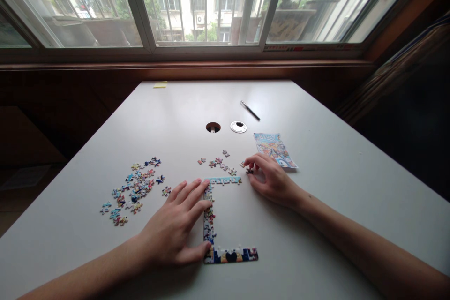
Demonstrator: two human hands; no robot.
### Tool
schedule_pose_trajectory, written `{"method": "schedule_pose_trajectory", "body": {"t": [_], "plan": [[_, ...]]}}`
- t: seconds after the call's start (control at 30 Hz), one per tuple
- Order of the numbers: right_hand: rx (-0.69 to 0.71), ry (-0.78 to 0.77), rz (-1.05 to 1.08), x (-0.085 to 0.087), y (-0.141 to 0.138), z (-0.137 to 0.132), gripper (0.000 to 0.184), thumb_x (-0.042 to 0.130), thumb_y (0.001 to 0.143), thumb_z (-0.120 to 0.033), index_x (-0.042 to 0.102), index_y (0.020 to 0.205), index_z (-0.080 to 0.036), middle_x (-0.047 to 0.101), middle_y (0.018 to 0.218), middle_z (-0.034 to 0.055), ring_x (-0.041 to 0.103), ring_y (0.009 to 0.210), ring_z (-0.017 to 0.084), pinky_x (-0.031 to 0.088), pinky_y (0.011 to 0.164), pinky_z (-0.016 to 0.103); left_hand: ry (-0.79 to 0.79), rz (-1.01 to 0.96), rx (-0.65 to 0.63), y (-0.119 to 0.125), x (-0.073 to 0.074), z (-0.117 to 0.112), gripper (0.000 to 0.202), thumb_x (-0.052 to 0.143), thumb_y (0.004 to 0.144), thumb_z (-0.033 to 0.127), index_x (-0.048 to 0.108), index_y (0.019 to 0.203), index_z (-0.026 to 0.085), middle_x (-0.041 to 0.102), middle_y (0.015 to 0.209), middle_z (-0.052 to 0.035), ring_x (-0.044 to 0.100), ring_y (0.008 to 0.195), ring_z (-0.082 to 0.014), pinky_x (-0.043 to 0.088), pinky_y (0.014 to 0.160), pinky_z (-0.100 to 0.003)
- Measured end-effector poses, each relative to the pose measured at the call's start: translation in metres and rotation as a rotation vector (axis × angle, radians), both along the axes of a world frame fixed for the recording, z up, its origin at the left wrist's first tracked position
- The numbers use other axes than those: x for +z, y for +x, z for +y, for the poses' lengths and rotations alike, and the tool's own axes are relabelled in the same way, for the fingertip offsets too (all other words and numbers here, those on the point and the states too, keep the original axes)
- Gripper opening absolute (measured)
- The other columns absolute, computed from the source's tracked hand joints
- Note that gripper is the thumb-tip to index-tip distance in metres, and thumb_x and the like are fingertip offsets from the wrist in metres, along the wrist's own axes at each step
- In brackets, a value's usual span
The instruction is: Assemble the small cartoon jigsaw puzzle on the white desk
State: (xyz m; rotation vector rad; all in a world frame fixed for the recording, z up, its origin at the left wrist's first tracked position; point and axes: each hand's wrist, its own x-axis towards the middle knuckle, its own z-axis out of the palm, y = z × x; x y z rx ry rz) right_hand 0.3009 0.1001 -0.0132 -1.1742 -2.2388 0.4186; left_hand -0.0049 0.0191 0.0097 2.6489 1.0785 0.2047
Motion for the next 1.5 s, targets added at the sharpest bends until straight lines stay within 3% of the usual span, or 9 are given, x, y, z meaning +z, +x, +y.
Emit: {"method": "schedule_pose_trajectory", "body": {"t": [0.77, 1.13, 1.5], "plan": [[0.017, -0.002, -0.005, 0.0011, -0.0002, -0.0008, 0.039, 0.053, 0.072, -0.002, 0.057, 0.105, -0.022, 0.061, 0.097, 0.0052, 0.058, 0.091, 0.022, 0.044, 0.087, 0.038, -0.013, -0.030, 0.006, -0.0001, -0.0004, 0.0002, 0.060, 0.065, 0.079, 0.050, 0.049, 0.131, 0.024, 0.021, 0.162, -0.0090, 0.022, 0.148, -0.0367, 0.019, 0.120, -0.058], [0.009, 0.002, -0.011, 0.0015, -0.0009, -0.0009, 0.027, 0.057, 0.080, -0.010, 0.057, 0.104, -0.022, 0.063, 0.097, 0.0062, 0.058, 0.089, 0.023, 0.044, 0.086, 0.039, -0.013, -0.024, 0.001, -0.0002, 0.0004, -0.0002, 0.060, 0.064, 0.079, 0.050, 0.049, 0.131, 0.024, 0.020, 0.163, -0.0089, 0.022, 0.148, -0.0370, 0.020, 0.120, -0.058], [0.023, 0.005, 0.005, 0.0029, -0.0009, -0.0015, 0.031, 0.056, 0.078, -0.007, 0.058, 0.104, -0.023, 0.064, 0.099, 0.0065, 0.059, 0.092, 0.023, 0.045, 0.086, 0.039, -0.017, -0.033, 0.010, -0.0006, 0.0002, -0.0002, 0.060, 0.065, 0.079, 0.049, 0.049, 0.131, 0.024, 0.021, 0.163, -0.0080, 0.022, 0.148, -0.0367, 0.019, 0.120, -0.057]]}}
